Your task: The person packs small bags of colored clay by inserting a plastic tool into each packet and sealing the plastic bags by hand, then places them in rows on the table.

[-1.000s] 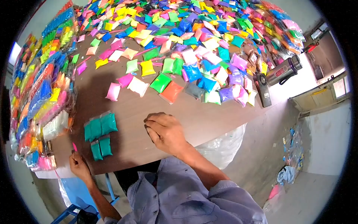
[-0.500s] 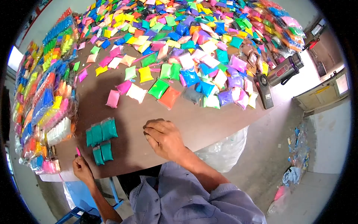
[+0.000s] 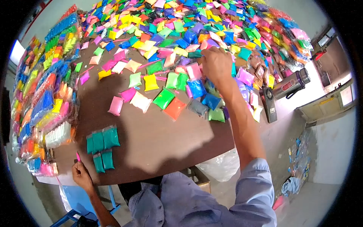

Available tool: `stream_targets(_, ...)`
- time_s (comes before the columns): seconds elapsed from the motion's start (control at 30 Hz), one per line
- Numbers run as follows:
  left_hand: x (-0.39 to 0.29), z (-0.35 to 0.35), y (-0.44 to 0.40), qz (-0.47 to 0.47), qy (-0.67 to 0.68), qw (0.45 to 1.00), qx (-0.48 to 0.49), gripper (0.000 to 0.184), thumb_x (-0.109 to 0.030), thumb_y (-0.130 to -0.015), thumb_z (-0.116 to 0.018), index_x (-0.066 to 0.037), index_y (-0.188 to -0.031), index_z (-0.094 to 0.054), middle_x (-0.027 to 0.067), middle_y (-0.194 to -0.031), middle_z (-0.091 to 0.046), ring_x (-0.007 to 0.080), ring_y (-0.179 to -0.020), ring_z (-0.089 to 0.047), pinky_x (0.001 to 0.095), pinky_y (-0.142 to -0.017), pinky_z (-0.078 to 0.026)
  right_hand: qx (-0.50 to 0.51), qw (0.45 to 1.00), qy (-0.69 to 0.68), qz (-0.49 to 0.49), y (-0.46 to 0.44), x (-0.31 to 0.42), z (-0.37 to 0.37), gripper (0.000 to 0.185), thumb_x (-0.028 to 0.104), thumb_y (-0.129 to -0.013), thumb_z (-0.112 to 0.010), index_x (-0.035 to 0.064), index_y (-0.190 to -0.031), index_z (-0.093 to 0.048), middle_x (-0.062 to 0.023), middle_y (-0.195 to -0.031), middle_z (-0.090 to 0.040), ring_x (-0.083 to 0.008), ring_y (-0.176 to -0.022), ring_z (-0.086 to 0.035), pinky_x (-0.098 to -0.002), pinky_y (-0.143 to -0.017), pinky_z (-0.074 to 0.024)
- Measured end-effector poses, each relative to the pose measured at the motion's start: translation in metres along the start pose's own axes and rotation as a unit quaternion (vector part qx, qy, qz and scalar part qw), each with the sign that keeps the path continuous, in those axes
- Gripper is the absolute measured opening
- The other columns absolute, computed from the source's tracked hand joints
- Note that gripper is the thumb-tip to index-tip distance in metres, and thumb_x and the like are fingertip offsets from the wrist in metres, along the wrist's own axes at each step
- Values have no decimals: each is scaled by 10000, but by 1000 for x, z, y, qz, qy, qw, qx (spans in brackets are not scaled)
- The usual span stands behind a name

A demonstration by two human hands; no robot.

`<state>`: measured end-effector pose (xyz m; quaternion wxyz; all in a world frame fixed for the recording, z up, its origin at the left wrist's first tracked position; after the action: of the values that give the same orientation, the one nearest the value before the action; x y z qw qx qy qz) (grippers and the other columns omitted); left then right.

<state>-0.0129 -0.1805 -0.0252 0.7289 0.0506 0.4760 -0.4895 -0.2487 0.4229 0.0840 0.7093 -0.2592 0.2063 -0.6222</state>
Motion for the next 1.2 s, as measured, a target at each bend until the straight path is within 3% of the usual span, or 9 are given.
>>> stream_targets(0.1, 6, 3, 0, 18, 9, 1000, 12, 238, -190, -1061, -612, 3, -923, -615, -27, -772, -488, 73, -717, -425, 247, -636, -376, 98, 993, 56, -45, -25, -16, -29, 211, 205, -848, -697, 119, -1029, -764, -136, -1003, -734, -342, -954, -701, -483, -817, -556)
stream_targets(0.2, 9, -2, -1, -31, -6, 999, 7, 233, -181, -1066, -601, 2, -922, -609, -31, -779, -483, 70, -722, -418, 245, -634, -369, 222, 970, 67, -68, -33, -25, -50, 428, 292, -762, -735, 186, -1177, -734, -132, -1044, -717, -357, -1010, -691, -484, -850, -558)
stream_targets(0.43, 15, 1, 0, 12, 42, 999, 17, 233, -165, -1067, -600, -3, -901, -579, -41, -784, -472, 66, -725, -408, 244, -631, -364, 194, 973, 101, -77, -35, -19, -56, 321, 192, -827, -700, 187, -1144, -746, -122, -1110, -709, -345, -1066, -681, -478, -900, -551)
stream_targets(0.57, 15, 3, 0, 7, 41, 999, 23, 214, -166, -1067, -599, 2, -934, -607, -38, -786, -485, 64, -721, -420, 241, -630, -371, 131, 978, 155, -48, -28, -25, -29, 175, 201, -882, -672, 144, -1010, -777, -108, -1078, -711, -336, -1022, -690, -464, -849, -566)
stream_targets(0.77, 6, 3, 0, -11, 13, 1000, 8, 193, -174, -1044, -633, 4, -975, -648, -2, -774, -528, 93, -713, -472, 261, -638, -410, -10, 996, -60, -71, 49, 31, 67, 143, 175, -891, -659, 49, -826, -635, -192, -823, -656, -408, -734, -662, -503, -611, -508)
stream_targets(0.97, 8, 4, -2, -102, -127, 987, -12, 166, -173, -1004, -672, -14, -1030, -709, 137, -857, -695, 234, -758, -657, 378, -674, -521, 46, 946, -269, -178, 165, 129, 98, 197, 115, -938, -636, 0, -782, -607, -222, -716, -596, -414, -634, -604, -469, -564, -451)
stream_targets(1.07, 10, 0, -3, -128, -174, 976, -10, 147, -163, -987, -681, -33, -1043, -720, 166, -899, -721, 309, -790, -695, 414, -698, -542, 50, 907, -353, -225, 192, 156, 96, 219, 99, -964, -613, -17, -782, -585, -204, -679, -549, -339, -562, -547, -432, -547, -419)
stream_targets(1.13, 0, 7, -1, -134, -217, 967, -5, 136, -158, -979, -685, -43, -1042, -721, 161, -902, -722, 336, -797, -698, 421, -707, -545, 109, 856, -432, -261, 206, 170, 92, 303, 132, -1023, -582, -17, -760, -574, -46, -645, -519, -96, -615, -466, -339, -532, -351)
stream_targets(1.2, -20, 7, 2, -142, -179, 973, 27, 128, -149, -970, -688, -49, -1043, -720, 149, -927, -719, 351, -825, -691, 416, -724, -550, 132, 833, -468, -266, 211, 181, 88, 313, 141, -1031, -575, -14, -760, -582, -29, -657, -531, -85, -629, -468, -315, -545, -362)
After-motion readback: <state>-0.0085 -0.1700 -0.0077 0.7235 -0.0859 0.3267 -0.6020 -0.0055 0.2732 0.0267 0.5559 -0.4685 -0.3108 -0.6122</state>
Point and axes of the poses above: each hand's wrist, its own y-axis away from the middle knuckle, its own z-axis out of the back of the hand, x = y × z, the point moved 1 cm from there along -y, towards the middle knuckle
